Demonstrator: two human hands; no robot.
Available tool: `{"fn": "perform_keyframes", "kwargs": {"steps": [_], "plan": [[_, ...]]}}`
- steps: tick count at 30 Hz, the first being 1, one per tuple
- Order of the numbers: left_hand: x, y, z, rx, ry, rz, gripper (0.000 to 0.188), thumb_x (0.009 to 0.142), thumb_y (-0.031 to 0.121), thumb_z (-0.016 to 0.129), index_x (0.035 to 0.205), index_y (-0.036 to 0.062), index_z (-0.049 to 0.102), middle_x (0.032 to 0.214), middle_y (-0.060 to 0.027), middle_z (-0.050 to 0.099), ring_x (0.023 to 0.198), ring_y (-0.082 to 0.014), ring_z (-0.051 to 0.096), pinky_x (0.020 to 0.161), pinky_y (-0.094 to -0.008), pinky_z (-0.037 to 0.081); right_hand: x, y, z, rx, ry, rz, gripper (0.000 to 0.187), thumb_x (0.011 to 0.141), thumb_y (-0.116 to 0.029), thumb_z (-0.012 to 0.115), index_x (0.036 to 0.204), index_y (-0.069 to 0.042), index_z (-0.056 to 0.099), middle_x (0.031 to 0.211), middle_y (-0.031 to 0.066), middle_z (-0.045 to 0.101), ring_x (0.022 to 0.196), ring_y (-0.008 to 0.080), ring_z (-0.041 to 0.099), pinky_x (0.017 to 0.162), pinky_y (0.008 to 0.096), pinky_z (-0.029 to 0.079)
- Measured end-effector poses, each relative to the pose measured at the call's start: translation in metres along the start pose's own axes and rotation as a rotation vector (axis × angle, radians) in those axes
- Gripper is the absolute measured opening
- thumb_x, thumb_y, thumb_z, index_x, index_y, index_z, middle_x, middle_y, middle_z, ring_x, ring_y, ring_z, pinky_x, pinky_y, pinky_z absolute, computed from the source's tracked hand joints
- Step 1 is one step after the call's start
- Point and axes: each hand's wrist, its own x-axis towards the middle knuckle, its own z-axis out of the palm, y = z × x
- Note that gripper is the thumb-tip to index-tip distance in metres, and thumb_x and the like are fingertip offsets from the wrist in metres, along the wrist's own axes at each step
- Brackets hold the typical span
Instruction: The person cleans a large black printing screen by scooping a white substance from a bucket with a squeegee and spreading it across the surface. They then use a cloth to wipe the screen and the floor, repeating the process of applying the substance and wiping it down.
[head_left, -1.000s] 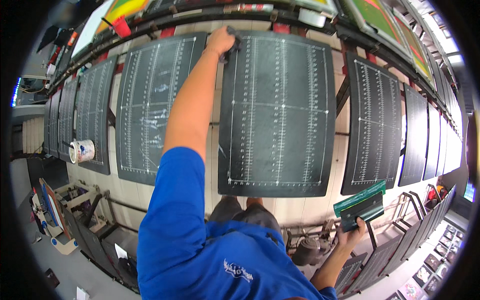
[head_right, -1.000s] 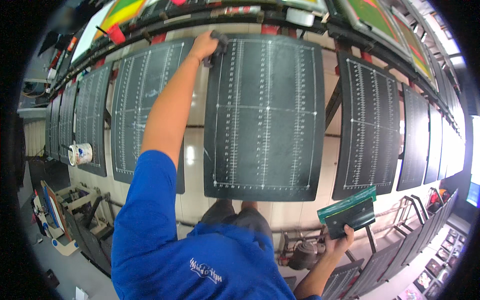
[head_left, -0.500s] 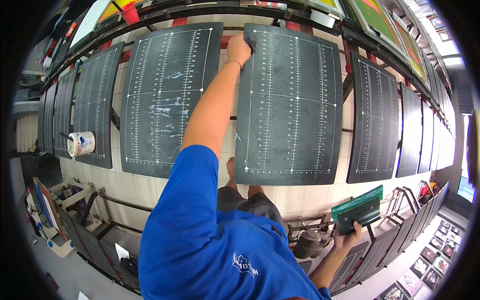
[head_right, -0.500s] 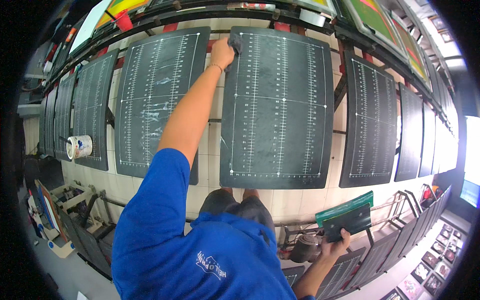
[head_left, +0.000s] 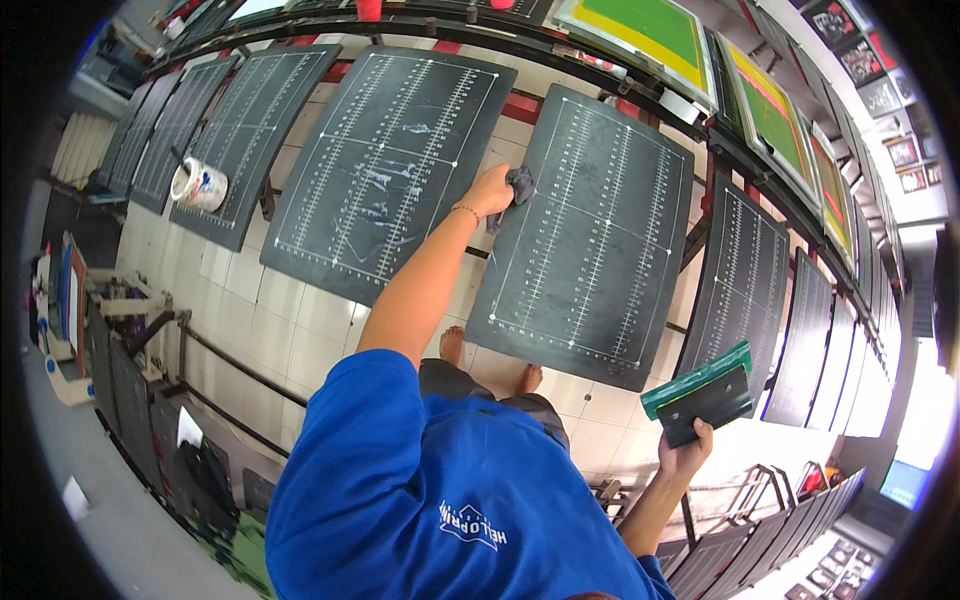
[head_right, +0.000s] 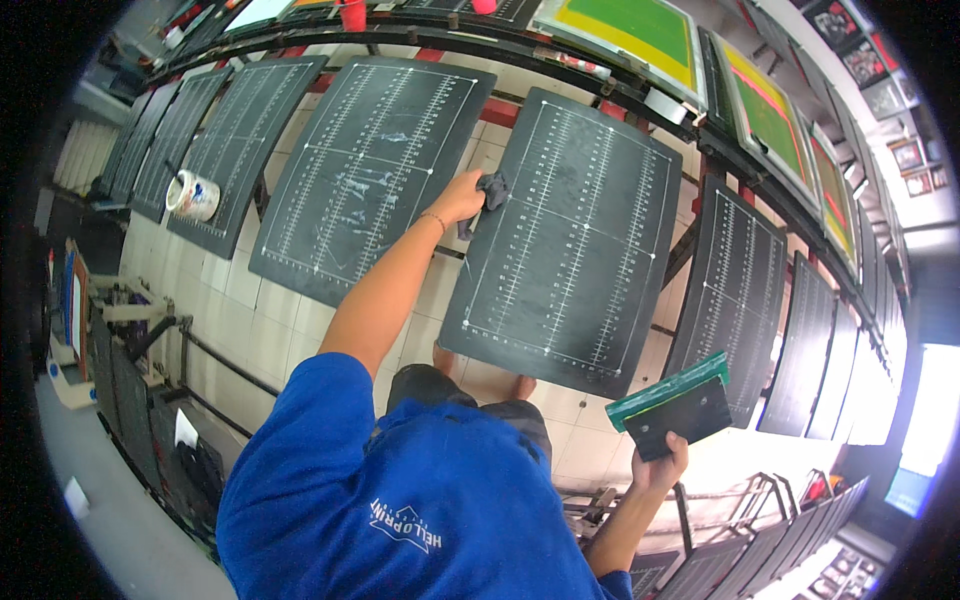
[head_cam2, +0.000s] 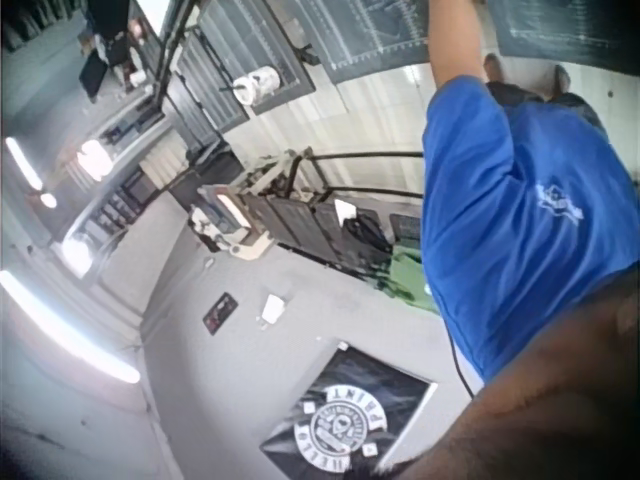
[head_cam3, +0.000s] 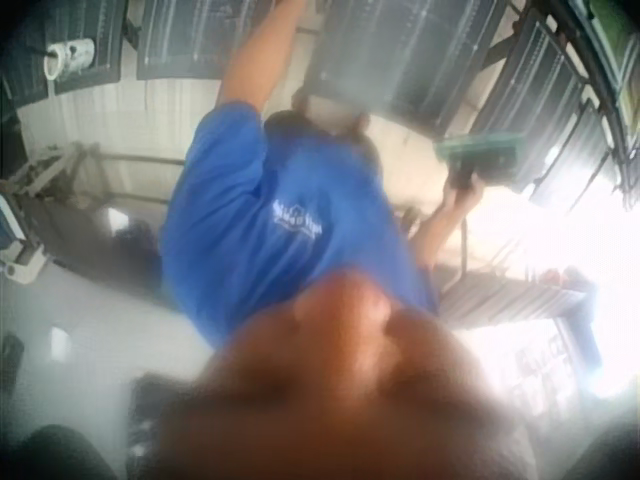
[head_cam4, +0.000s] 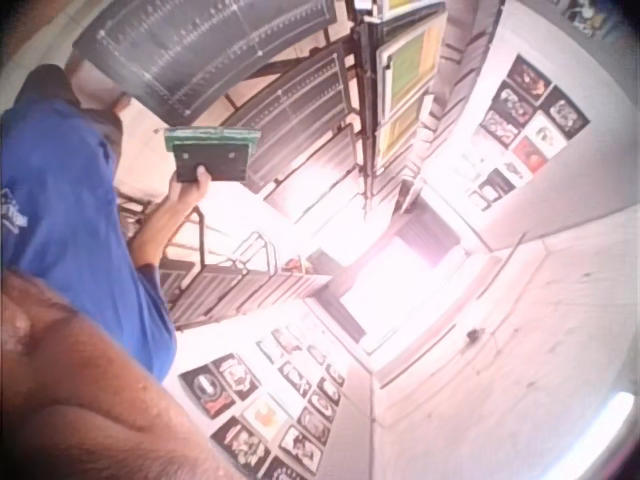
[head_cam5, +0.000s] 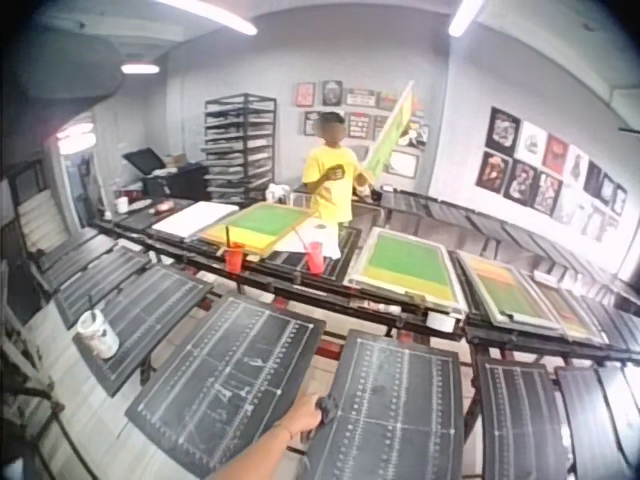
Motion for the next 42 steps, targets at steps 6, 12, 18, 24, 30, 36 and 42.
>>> {"fn": "perform_keyframes", "kwargs": {"steps": [6, 12, 18, 24, 30, 36, 42], "plan": [[-0.036, -0.001, -0.021, 0.092, -0.117, 0.092, 0.042, 0.084, 0.018, 0.057, 0.117, -0.0075, 0.064, 0.124, -0.0281, 0.061, 0.116, -0.0426, 0.058, 0.102, -0.0449, 0.045, 0.027, -0.056, -0.010, -0.151, -0.139, 0.067, 0.068, 0.076, -0.002, 0.063, 0.141, 0.001, 0.044, 0.132, 0.0178, 0.058, 0.121, 0.0353, 0.058, 0.107, 0.0535, 0.045], [-0.012, -0.010, -0.015, 0.293, 0.281, -0.044, 0.046, 0.084, 0.035, 0.059, 0.102, -0.0055, 0.072, 0.111, -0.0304, 0.065, 0.110, -0.0464, 0.058, 0.102, -0.0493, 0.043, 0.051, -0.086, -0.045, -0.167, -0.158, 0.095, 0.056, 0.079, -0.001, 0.060, 0.135, 0.000, 0.052, 0.127, 0.0156, 0.063, 0.121, 0.0327, 0.060, 0.109, 0.0518, 0.045], [0.014, 0.013, -0.006, 0.415, 0.493, 0.001, 0.049, 0.091, 0.040, 0.060, 0.096, -0.0059, 0.073, 0.106, -0.0260, 0.068, 0.098, -0.0437, 0.060, 0.093, -0.0490, 0.047, 0.043, -0.078, -0.047, -0.161, -0.129, 0.115, 0.059, 0.078, 0.000, 0.059, 0.137, 0.000, 0.050, 0.129, 0.0162, 0.062, 0.120, 0.0338, 0.060, 0.106, 0.0516, 0.048], [0.042, 0.016, 0.007, 0.187, 0.258, -0.166, 0.044, 0.090, 0.029, 0.063, 0.118, -0.0051, 0.064, 0.123, -0.0262, 0.063, 0.115, -0.0423, 0.060, 0.101, -0.0471, 0.047, 0.017, -0.066, -0.030, -0.236, -0.015, 0.056, 0.064, 0.075, 0.000, 0.061, 0.137, 0.005, 0.046, 0.125, 0.0191, 0.061, 0.114, 0.0355, 0.063, 0.101, 0.0501, 0.052], [0.058, -0.004, -0.002, -0.250, -0.105, -0.188, 0.066, 0.085, 0.040, 0.057, 0.135, -0.0026, 0.050, 0.127, -0.0278, 0.060, 0.117, -0.0399, 0.060, 0.098, -0.0421, 0.048, 0.005, -0.058, -0.035, -0.255, 0.046, 0.037, 0.064, 0.075, -0.001, 0.061, 0.137, 0.005, 0.046, 0.124, 0.0198, 0.061, 0.111, 0.0351, 0.064, 0.099, 0.0497, 0.053], [0.031, 0.000, 0.013, -0.115, 0.102, -0.015, 0.051, 0.090, 0.027, 0.066, 0.130, -0.0008, 0.051, 0.128, -0.0259, 0.060, 0.118, -0.0382, 0.060, 0.096, -0.0433, 0.047, 0.003, -0.056, -0.031, -0.314, 0.093, 0.045, 0.064, 0.074, -0.003, 0.062, 0.136, 0.006, 0.047, 0.123, 0.0199, 0.061, 0.109, 0.0352, 0.065, 0.097, 0.0492, 0.055], [-0.007, -0.022, 0.008, -0.023, 0.059, 0.031, 0.038, 0.091, 0.019, 0.065, 0.122, 0.0017, 0.051, 0.122, -0.0273, 0.063, 0.116, -0.0427, 0.060, 0.095, -0.0458, 0.048, 0.017, -0.059, -0.027, -0.275, -0.057, 0.086, 0.064, 0.076, -0.001, 0.061, 0.138, 0.003, 0.047, 0.128, 0.0179, 0.061, 0.118, 0.0347, 0.060, 0.105, 0.0514, 0.048]]}}
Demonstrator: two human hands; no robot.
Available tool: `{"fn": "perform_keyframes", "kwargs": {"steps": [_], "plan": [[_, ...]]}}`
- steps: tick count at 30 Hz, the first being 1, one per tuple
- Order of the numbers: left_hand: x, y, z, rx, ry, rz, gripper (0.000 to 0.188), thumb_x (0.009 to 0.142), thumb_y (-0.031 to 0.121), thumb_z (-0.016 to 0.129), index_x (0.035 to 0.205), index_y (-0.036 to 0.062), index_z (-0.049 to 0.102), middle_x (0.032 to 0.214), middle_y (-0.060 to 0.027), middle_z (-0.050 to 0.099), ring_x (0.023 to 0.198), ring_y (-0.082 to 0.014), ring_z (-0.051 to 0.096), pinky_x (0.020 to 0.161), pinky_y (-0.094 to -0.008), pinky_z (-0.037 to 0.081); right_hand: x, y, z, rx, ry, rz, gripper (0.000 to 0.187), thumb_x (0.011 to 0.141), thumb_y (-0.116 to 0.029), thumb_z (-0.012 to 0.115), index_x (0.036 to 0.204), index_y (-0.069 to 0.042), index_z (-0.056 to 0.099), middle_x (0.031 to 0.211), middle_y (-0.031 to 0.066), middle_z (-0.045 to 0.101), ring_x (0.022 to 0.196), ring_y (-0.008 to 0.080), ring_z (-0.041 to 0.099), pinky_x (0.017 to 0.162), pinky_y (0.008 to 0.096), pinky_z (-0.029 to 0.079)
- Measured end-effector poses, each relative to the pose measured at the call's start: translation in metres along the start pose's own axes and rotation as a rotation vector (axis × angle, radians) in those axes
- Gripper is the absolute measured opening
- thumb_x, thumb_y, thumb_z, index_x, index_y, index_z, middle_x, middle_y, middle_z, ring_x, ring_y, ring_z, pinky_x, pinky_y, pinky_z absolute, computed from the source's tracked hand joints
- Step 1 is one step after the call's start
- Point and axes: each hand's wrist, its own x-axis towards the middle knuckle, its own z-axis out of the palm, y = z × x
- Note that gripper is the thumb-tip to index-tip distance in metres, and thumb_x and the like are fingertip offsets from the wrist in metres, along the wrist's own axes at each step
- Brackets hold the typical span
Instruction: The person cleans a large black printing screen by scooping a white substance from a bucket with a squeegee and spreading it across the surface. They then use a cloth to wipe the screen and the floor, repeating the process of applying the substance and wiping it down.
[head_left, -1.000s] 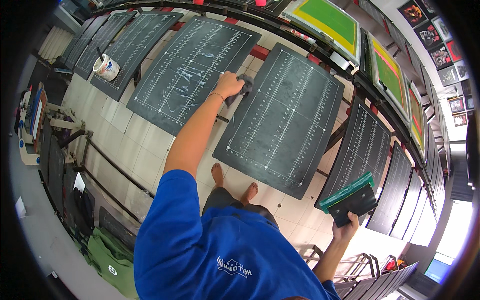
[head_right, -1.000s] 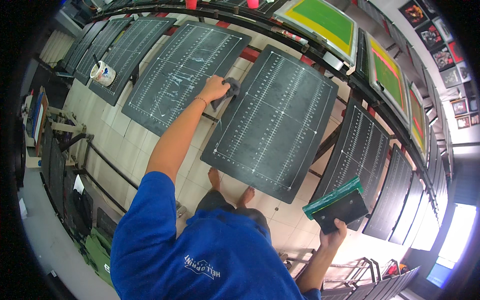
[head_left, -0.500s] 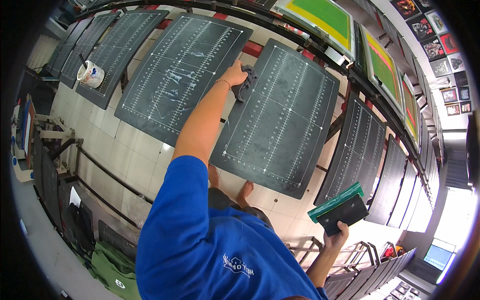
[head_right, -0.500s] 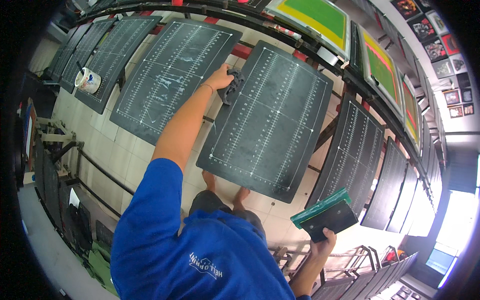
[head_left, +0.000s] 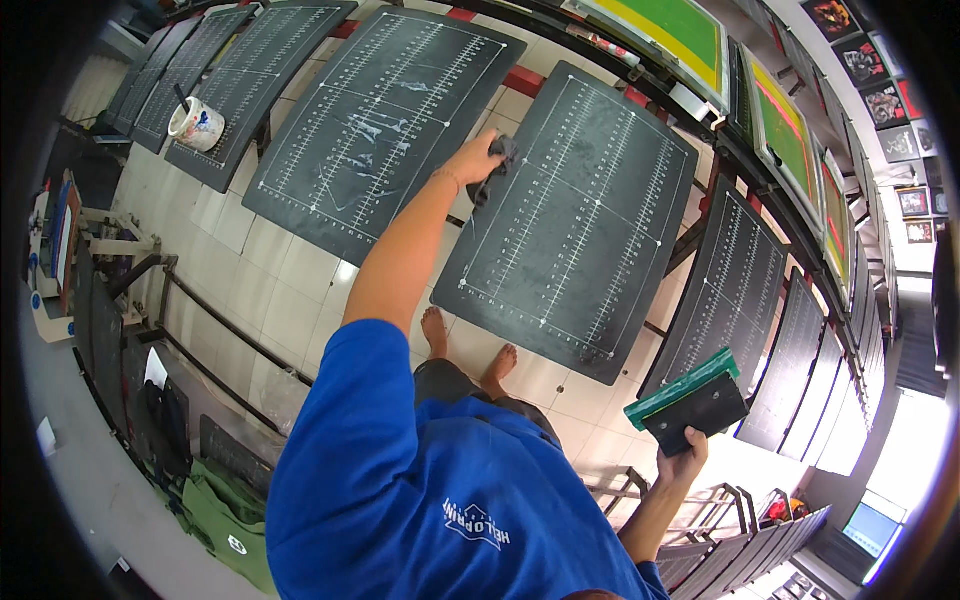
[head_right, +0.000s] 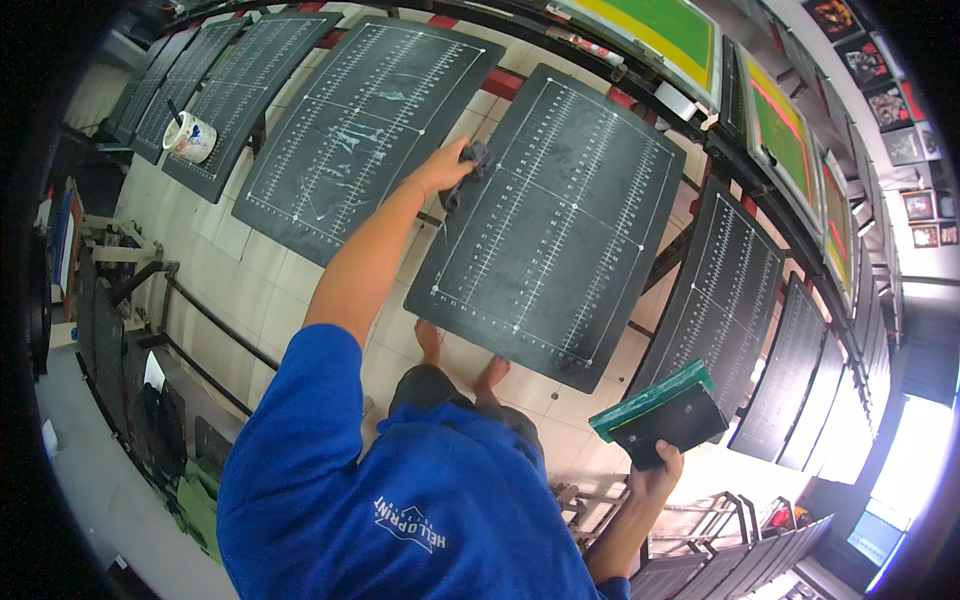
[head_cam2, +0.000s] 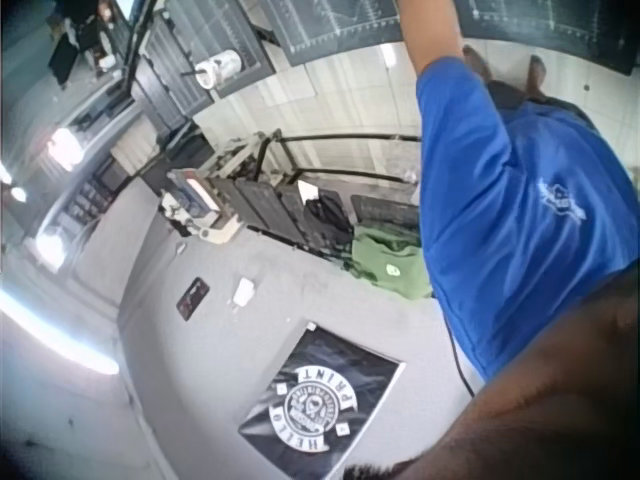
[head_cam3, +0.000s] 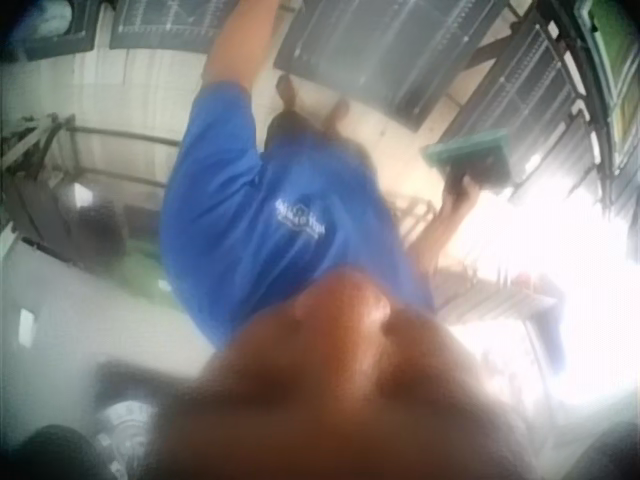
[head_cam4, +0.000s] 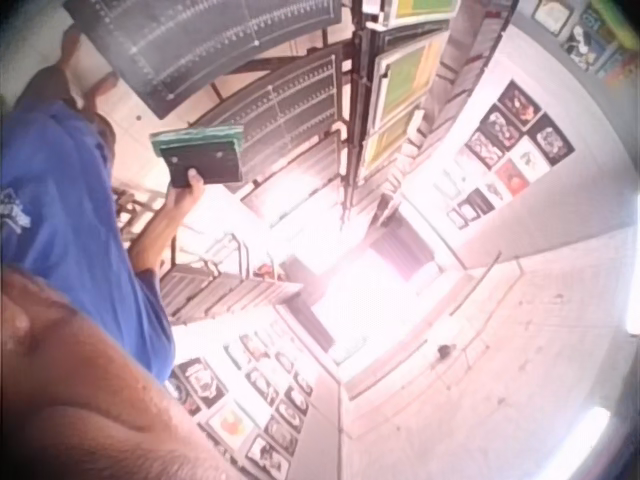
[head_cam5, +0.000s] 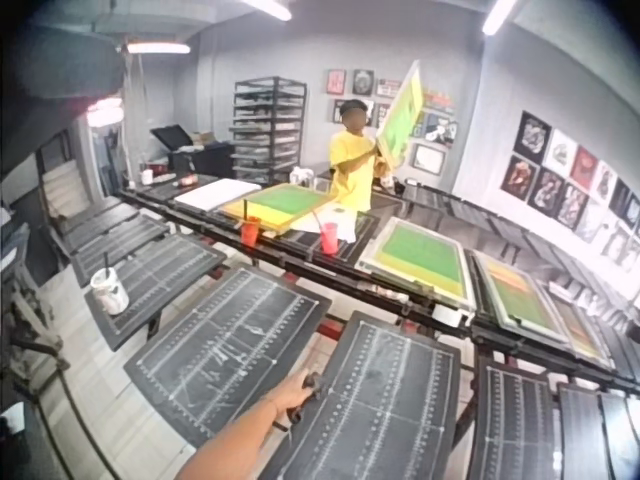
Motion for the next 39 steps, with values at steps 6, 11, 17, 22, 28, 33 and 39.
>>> {"fn": "perform_keyframes", "kwargs": {"steps": [6, 11, 17, 22, 28, 33, 39], "plan": [[-0.060, 0.020, 0.002, 0.130, 0.010, 0.059, 0.029, 0.092, 0.012, 0.064, 0.117, 0.0051, 0.050, 0.108, -0.0257, 0.066, 0.105, -0.0463, 0.061, 0.085, -0.0504, 0.050, 0.028, 0.001, -0.016, 0.043, -0.145, 0.035, 0.062, 0.077, 0.001, 0.059, 0.138, 0.003, 0.047, 0.131, 0.0182, 0.060, 0.122, 0.0358, 0.058, 0.108, 0.0520, 0.045], [-0.083, 0.026, -0.003, 0.241, -0.088, 0.004, 0.031, 0.092, 0.009, 0.064, 0.119, 0.0058, 0.049, 0.109, -0.0248, 0.066, 0.105, -0.0456, 0.061, 0.085, -0.0494, 0.050, 0.041, -0.016, -0.011, 0.006, -0.245, 0.029, 0.060, 0.077, 0.000, 0.059, 0.136, 0.005, 0.048, 0.130, 0.0188, 0.060, 0.121, 0.0356, 0.059, 0.108, 0.0510, 0.045], [-0.131, 0.038, -0.003, 0.287, -0.149, -0.019, 0.035, 0.091, 0.007, 0.064, 0.123, 0.0070, 0.049, 0.109, -0.0243, 0.066, 0.106, -0.0447, 0.061, 0.085, -0.0486, 0.049, 0.046, -0.024, -0.026, 0.055, -0.210, 0.039, 0.062, 0.076, -0.001, 0.063, 0.136, 0.003, 0.047, 0.126, 0.0169, 0.060, 0.116, 0.0333, 0.061, 0.105, 0.0456, 0.048], [-0.206, 0.024, -0.006, 0.252, -0.129, 0.029, 0.027, 0.088, 0.002, 0.060, 0.114, 0.0035, 0.050, 0.101, -0.0251, 0.065, 0.099, -0.0459, 0.061, 0.079, -0.0497, 0.047, 0.054, -0.016, -0.039, 0.135, -0.311, 0.095, 0.059, 0.078, 0.000, 0.058, 0.136, 0.002, 0.050, 0.131, 0.0169, 0.060, 0.122, 0.0347, 0.058, 0.110, 0.0500, 0.044], [-0.300, 0.028, -0.005, 0.127, -0.168, -0.169, 0.023, 0.083, 0.003, 0.061, 0.105, 0.0046, 0.054, 0.096, -0.0203, 0.066, 0.092, -0.0403, 0.064, 0.080, -0.0459, 0.049, 0.076, 0.000, -0.042, 0.184, -0.310, 0.205, 0.058, 0.077, 0.000, 0.062, 0.133, 0.003, 0.050, 0.125, 0.0152, 0.061, 0.117, 0.0318, 0.061, 0.104, 0.0441, 0.048], [-0.435, -0.071, 0.046, 0.226, -0.339, -0.415, 0.032, 0.073, 0.013, 0.067, 0.104, 0.0080, 0.060, 0.105, -0.0180, 0.069, 0.101, -0.0384, 0.065, 0.087, -0.0439, 0.051, 0.087, -0.006, -0.034, 0.137, -0.471, 0.256, 0.049, 0.079, -0.002, 0.059, 0.128, 0.003, 0.057, 0.121, 0.0152, 0.067, 0.109, 0.0318, 0.066, 0.100, 0.0460, 0.052], [-0.404, -0.039, 0.043, -0.125, 0.582, -0.449, 0.034, 0.078, 0.013, 0.064, 0.110, 0.0041, 0.060, 0.100, -0.0196, 0.068, 0.096, -0.0350, 0.066, 0.085, -0.0397, 0.051, 0.084, -0.020, -0.029, 0.081, -0.418, 0.293, 0.057, 0.077, -0.001, 0.060, 0.133, 0.004, 0.051, 0.125, 0.0158, 0.063, 0.115, 0.0337, 0.062, 0.102, 0.0466, 0.050]]}}
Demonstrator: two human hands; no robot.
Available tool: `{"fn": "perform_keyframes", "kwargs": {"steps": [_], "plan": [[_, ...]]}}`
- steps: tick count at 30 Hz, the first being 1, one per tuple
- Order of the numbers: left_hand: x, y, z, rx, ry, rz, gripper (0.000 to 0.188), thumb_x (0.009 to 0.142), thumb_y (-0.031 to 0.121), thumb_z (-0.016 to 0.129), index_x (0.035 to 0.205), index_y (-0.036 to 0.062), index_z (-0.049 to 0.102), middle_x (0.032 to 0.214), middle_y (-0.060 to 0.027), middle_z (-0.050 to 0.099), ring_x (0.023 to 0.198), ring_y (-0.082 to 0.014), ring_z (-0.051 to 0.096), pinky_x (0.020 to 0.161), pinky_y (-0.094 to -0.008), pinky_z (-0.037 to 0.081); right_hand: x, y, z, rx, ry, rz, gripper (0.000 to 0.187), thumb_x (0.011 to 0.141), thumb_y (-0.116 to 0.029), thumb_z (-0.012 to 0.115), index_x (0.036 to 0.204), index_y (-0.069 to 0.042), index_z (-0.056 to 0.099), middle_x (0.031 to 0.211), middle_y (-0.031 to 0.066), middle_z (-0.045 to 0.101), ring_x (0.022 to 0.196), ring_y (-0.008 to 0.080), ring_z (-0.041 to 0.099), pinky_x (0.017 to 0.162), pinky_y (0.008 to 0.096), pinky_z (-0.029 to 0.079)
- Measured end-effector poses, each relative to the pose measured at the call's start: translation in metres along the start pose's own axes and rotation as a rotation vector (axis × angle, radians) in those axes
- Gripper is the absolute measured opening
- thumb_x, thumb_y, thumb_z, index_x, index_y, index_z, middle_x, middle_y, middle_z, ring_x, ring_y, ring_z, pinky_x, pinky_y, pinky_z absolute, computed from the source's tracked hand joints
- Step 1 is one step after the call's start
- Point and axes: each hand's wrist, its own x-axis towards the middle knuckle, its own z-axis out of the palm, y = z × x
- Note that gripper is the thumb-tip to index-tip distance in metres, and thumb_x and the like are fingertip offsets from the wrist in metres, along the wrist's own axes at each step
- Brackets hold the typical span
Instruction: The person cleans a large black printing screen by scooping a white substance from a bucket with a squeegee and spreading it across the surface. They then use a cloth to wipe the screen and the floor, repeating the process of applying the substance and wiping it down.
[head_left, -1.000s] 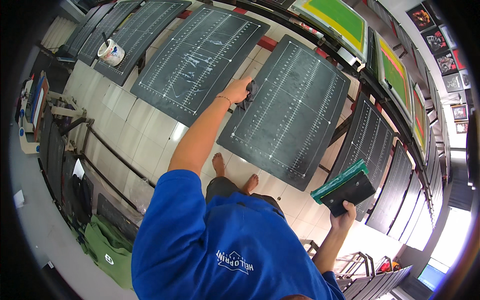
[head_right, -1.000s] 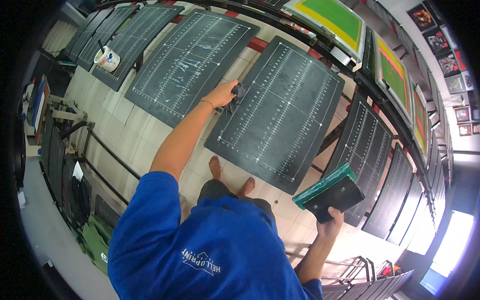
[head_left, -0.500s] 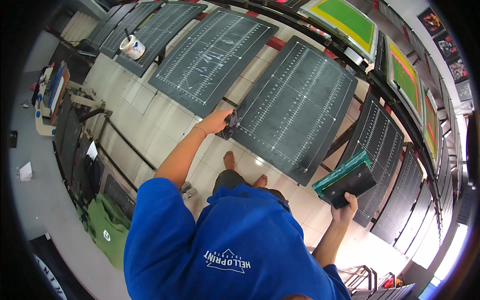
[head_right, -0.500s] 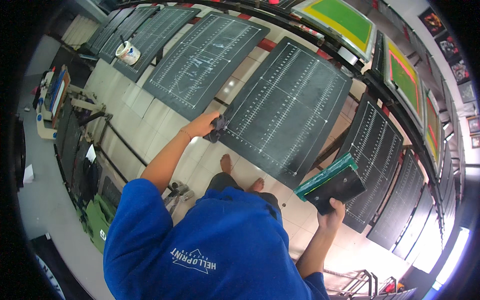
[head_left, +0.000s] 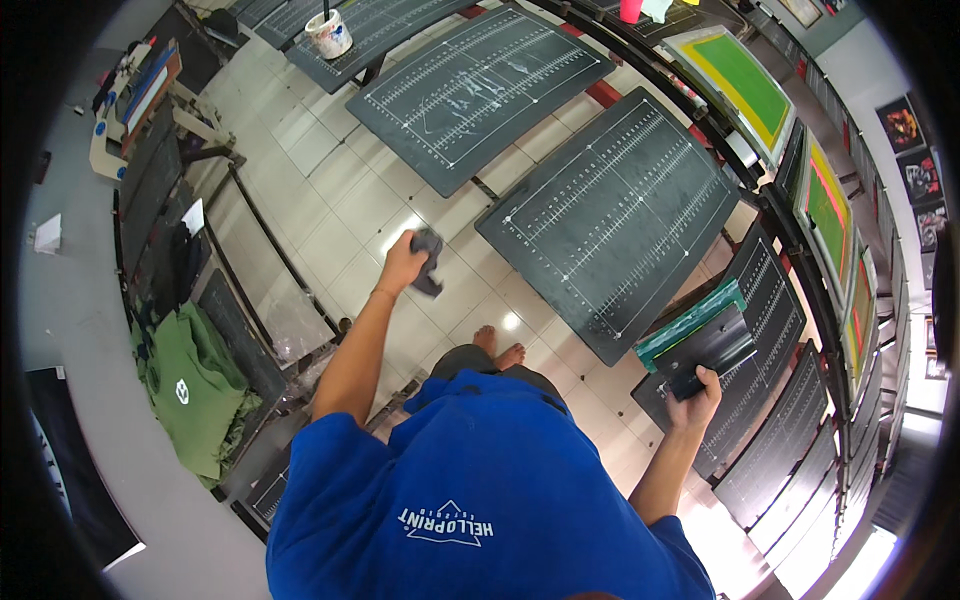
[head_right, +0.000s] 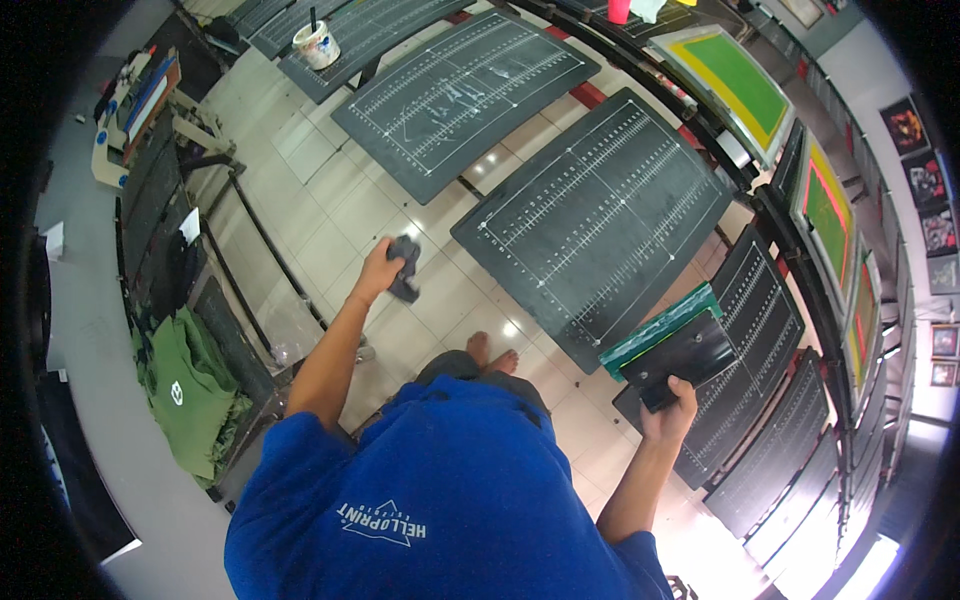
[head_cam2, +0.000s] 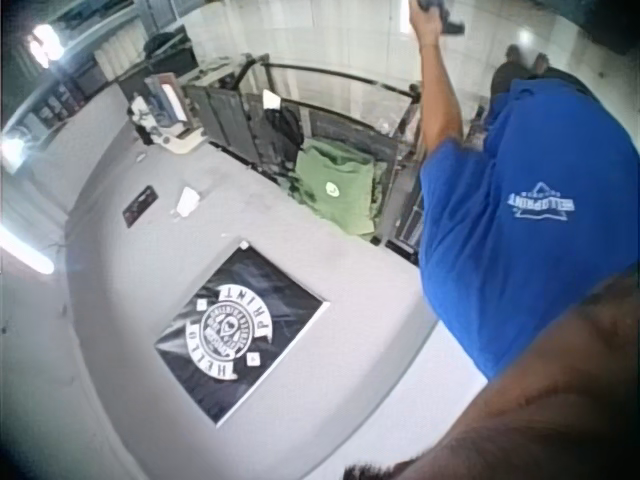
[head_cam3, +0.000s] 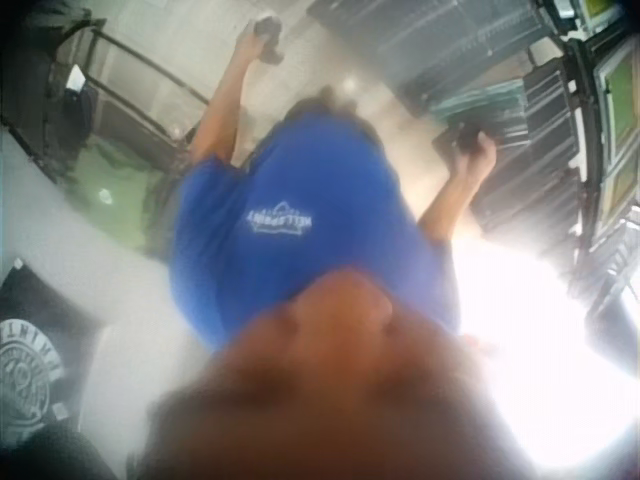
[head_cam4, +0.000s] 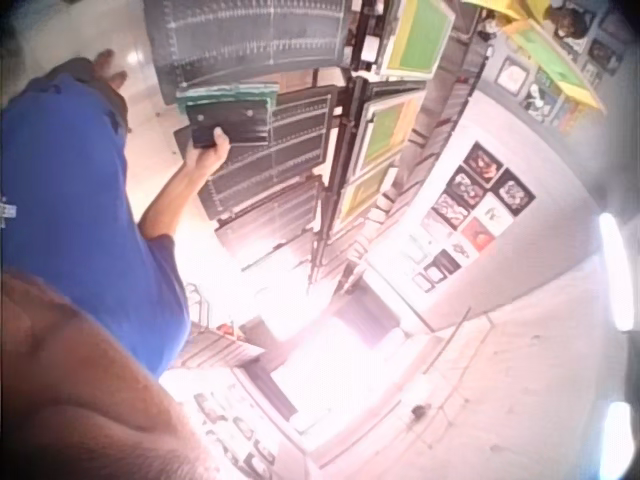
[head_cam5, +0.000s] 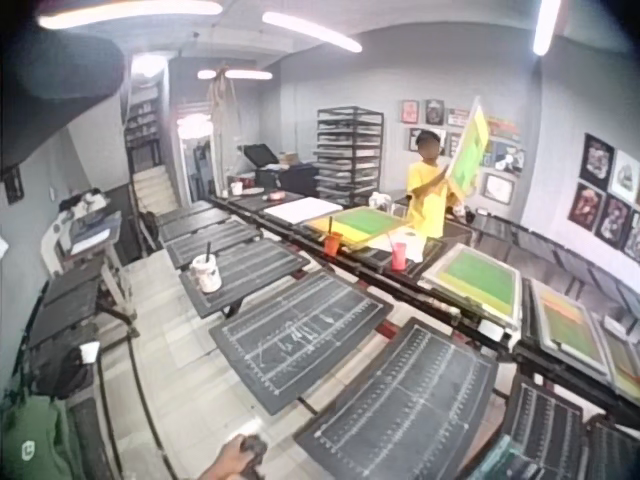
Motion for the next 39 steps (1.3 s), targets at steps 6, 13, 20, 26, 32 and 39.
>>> {"fn": "perform_keyframes", "kwargs": {"steps": [6, 13, 20, 26, 32, 39], "plan": [[0.010, 0.072, 0.094, -0.234, 0.204, -0.053, 0.031, 0.081, 0.005, 0.058, 0.112, 0.0012, 0.059, 0.104, -0.0216, 0.066, 0.100, -0.0383, 0.064, 0.091, -0.0420, 0.049, -0.027, -0.007, 0.024, -0.145, 0.000, -0.037, 0.042, 0.080, -0.005, 0.060, 0.122, 0.003, 0.061, 0.115, 0.0166, 0.069, 0.106, 0.0330, 0.068, 0.098, 0.0477, 0.053], [-0.041, 0.085, 0.142, -0.283, 0.340, -0.003, 0.030, 0.079, -0.001, 0.056, 0.109, -0.0007, 0.058, 0.105, -0.0226, 0.065, 0.100, -0.0409, 0.062, 0.091, -0.0452, 0.048, -0.019, -0.025, -0.002, -0.220, -0.030, 0.057, 0.040, 0.080, -0.005, 0.061, 0.118, 0.006, 0.062, 0.109, 0.0171, 0.071, 0.101, 0.0330, 0.070, 0.095, 0.0478, 0.055], [-0.111, 0.115, 0.215, -0.352, 0.448, -0.073, 0.029, 0.077, -0.001, 0.057, 0.106, -0.0006, 0.059, 0.104, -0.0220, 0.064, 0.100, -0.0412, 0.061, 0.090, -0.0455, 0.048, -0.006, -0.090, -0.048, -0.350, -0.196, 0.103, 0.049, 0.077, -0.003, 0.062, 0.125, 0.006, 0.055, 0.113, 0.0167, 0.066, 0.102, 0.0319, 0.067, 0.094, 0.0446, 0.054], [-0.206, 0.167, 0.281, -0.244, 0.553, 0.009, 0.028, 0.077, -0.003, 0.058, 0.106, 0.0006, 0.059, 0.099, -0.0217, 0.061, 0.097, -0.0414, 0.059, 0.087, -0.0481, 0.048, -0.012, -0.135, -0.094, -0.421, -0.190, 0.200, 0.054, 0.077, -0.005, 0.064, 0.129, 0.004, 0.053, 0.117, 0.0144, 0.065, 0.108, 0.0313, 0.066, 0.095, 0.0454, 0.054], [-0.268, 0.205, 0.326, -0.216, 0.436, -0.003, 0.028, 0.078, -0.003, 0.055, 0.106, 0.0018, 0.056, 0.100, -0.0228, 0.057, 0.094, -0.0440, 0.058, 0.083, -0.0498, 0.048, -0.005, -0.150, -0.111, -0.401, -0.297, 0.318, 0.054, 0.078, 0.000, 0.062, 0.131, 0.003, 0.052, 0.122, 0.0146, 0.064, 0.113, 0.0327, 0.064, 0.102, 0.0470, 0.051], [-0.340, 0.147, 0.338, 0.057, -0.123, 0.080, 0.023, 0.082, 0.004, 0.055, 0.104, 0.0063, 0.063, 0.100, -0.0251, 0.059, 0.094, -0.0455, 0.061, 0.080, -0.0509, 0.050, 0.003, -0.143, -0.098, -0.333, -0.353, 0.324, 0.052, 0.079, -0.001, 0.061, 0.131, 0.003, 0.053, 0.121, 0.0144, 0.065, 0.110, 0.0317, 0.066, 0.101, 0.0464, 0.052]]}}
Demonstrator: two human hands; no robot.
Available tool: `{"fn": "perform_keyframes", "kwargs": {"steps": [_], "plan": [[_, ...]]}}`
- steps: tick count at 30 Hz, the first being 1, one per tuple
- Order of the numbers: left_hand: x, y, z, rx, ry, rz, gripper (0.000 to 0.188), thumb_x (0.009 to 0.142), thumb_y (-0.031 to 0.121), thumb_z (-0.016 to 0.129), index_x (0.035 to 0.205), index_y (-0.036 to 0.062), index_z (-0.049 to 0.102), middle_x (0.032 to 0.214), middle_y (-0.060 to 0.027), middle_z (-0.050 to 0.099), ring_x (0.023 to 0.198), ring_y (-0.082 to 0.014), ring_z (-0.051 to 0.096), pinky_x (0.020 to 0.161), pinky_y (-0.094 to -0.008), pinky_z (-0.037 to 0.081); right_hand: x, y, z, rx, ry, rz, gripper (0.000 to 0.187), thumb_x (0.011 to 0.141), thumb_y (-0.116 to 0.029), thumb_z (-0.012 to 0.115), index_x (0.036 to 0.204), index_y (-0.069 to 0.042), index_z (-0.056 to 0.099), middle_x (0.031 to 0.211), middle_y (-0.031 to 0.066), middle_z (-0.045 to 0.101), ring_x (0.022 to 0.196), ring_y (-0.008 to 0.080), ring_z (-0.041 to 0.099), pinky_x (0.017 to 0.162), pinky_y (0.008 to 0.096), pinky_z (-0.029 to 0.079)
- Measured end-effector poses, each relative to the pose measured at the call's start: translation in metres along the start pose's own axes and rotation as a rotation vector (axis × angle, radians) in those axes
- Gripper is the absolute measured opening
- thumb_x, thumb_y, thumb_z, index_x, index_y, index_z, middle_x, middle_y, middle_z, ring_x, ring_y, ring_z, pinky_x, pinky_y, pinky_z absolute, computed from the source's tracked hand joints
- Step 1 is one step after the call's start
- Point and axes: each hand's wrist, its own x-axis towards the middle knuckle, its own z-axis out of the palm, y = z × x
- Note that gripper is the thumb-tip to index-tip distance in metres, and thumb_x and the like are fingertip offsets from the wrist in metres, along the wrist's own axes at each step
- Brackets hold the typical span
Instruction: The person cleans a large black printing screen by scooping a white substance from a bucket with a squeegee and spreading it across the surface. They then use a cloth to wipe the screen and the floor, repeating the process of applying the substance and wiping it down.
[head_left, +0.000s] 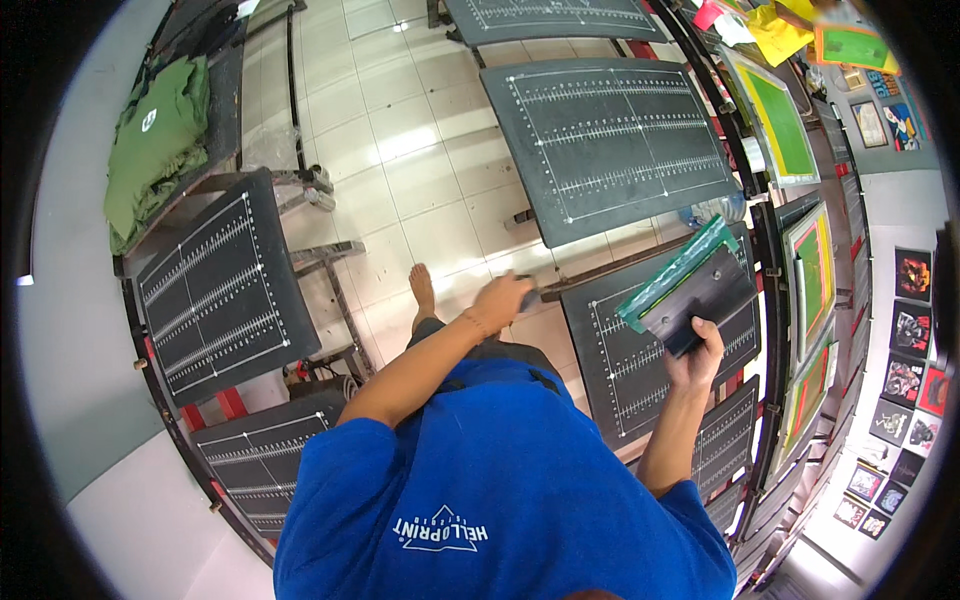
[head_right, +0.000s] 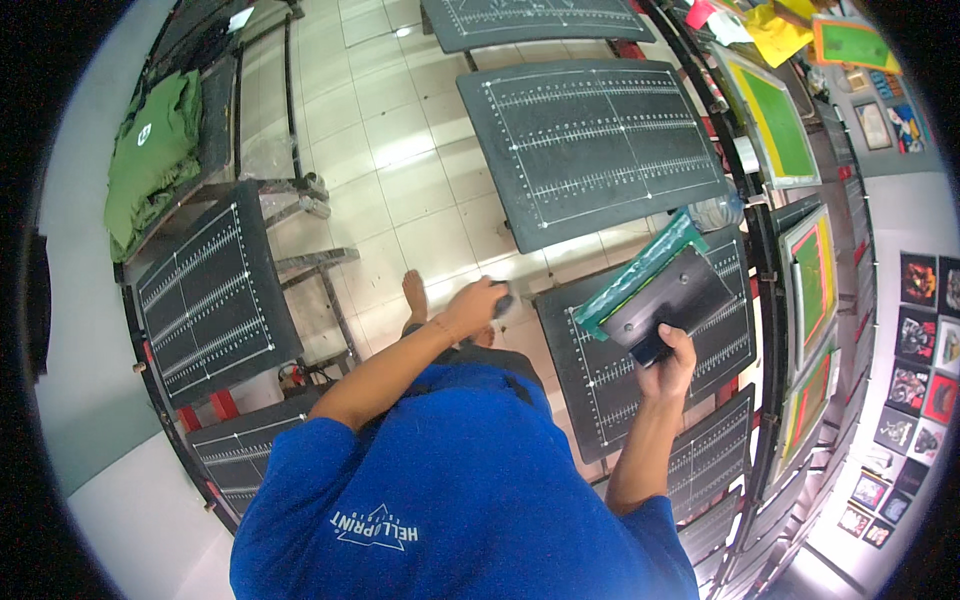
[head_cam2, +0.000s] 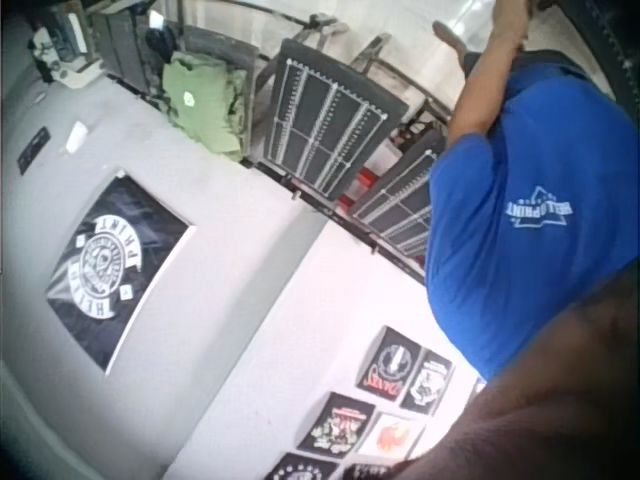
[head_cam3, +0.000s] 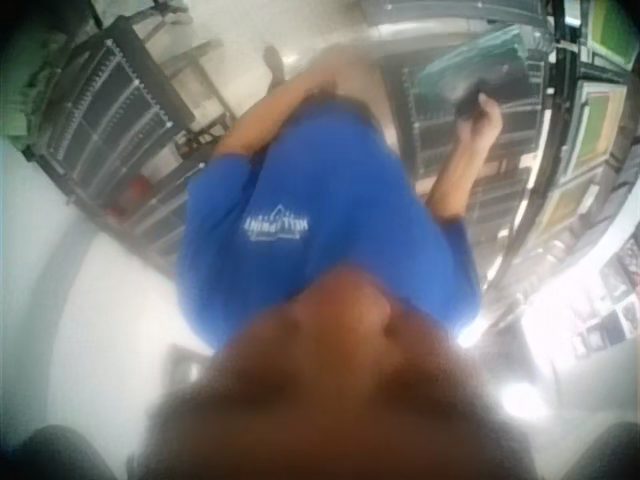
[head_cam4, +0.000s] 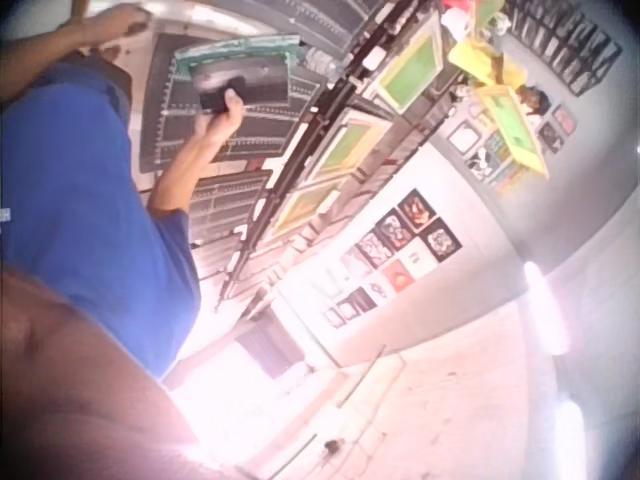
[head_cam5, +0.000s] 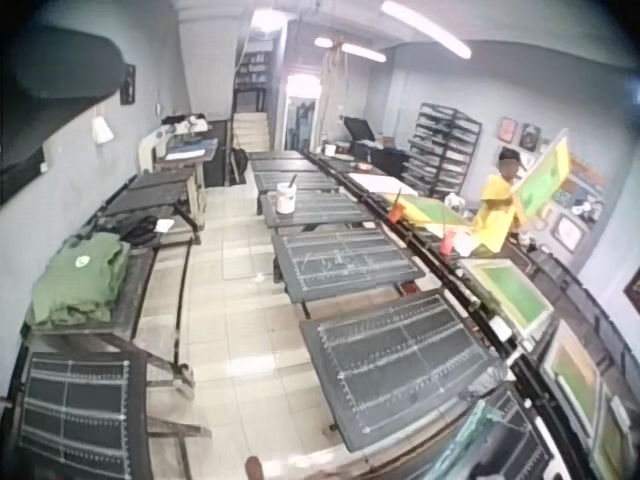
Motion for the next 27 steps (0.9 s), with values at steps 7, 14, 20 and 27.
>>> {"fn": "perform_keyframes", "kwargs": {"steps": [7, 14, 20, 27], "plan": [[-0.035, -0.148, -0.119, 0.025, 0.443, -0.262, 0.037, 0.073, 0.006, 0.060, 0.110, -0.0014, 0.063, 0.102, -0.0238, 0.067, 0.104, -0.0417, 0.063, 0.093, -0.0430, 0.050, 0.010, 0.005, -0.022, -0.040, 0.353, -0.194, 0.028, 0.083, -0.003, 0.065, 0.110, 0.003, 0.063, 0.100, 0.0116, 0.070, 0.088, 0.0252, 0.070, 0.082, 0.0388, 0.058], [-0.021, -0.208, -0.192, -0.243, 0.436, -0.515, 0.038, 0.082, 0.007, 0.060, 0.119, -0.0032, 0.058, 0.107, -0.0159, 0.067, 0.099, -0.0255, 0.065, 0.090, -0.0350, 0.050, 0.062, 0.053, -0.015, 0.120, 0.611, -0.246, 0.017, 0.083, -0.003, 0.066, 0.100, -0.004, 0.063, 0.091, 0.0068, 0.069, 0.082, 0.0219, 0.069, 0.077, 0.0352, 0.057], [-0.005, -0.257, -0.231, -0.531, 0.322, -0.569, 0.041, 0.083, 0.003, 0.059, 0.123, -0.0050, 0.055, 0.110, -0.0146, 0.065, 0.103, -0.0236, 0.062, 0.094, -0.0343, 0.048, 0.076, 0.105, 0.023, 0.327, 0.707, -0.196, 0.024, 0.081, -0.006, 0.066, 0.105, -0.004, 0.061, 0.095, 0.0060, 0.069, 0.085, 0.0238, 0.070, 0.084, 0.0377, 0.058], [0.041, -0.301, -0.263, -0.253, 0.340, -0.498, 0.042, 0.081, 0.009, 0.062, 0.122, -0.0021, 0.059, 0.109, -0.0179, 0.067, 0.100, -0.0283, 0.065, 0.091, -0.0363, 0.050, 0.081, 0.140, 0.098, 0.238, 0.502, -0.075, 0.027, 0.086, -0.004, 0.060, 0.112, 0.002, 0.060, 0.104, 0.0125, 0.070, 0.090, 0.0259, 0.072, 0.085, 0.0387, 0.060]]}}
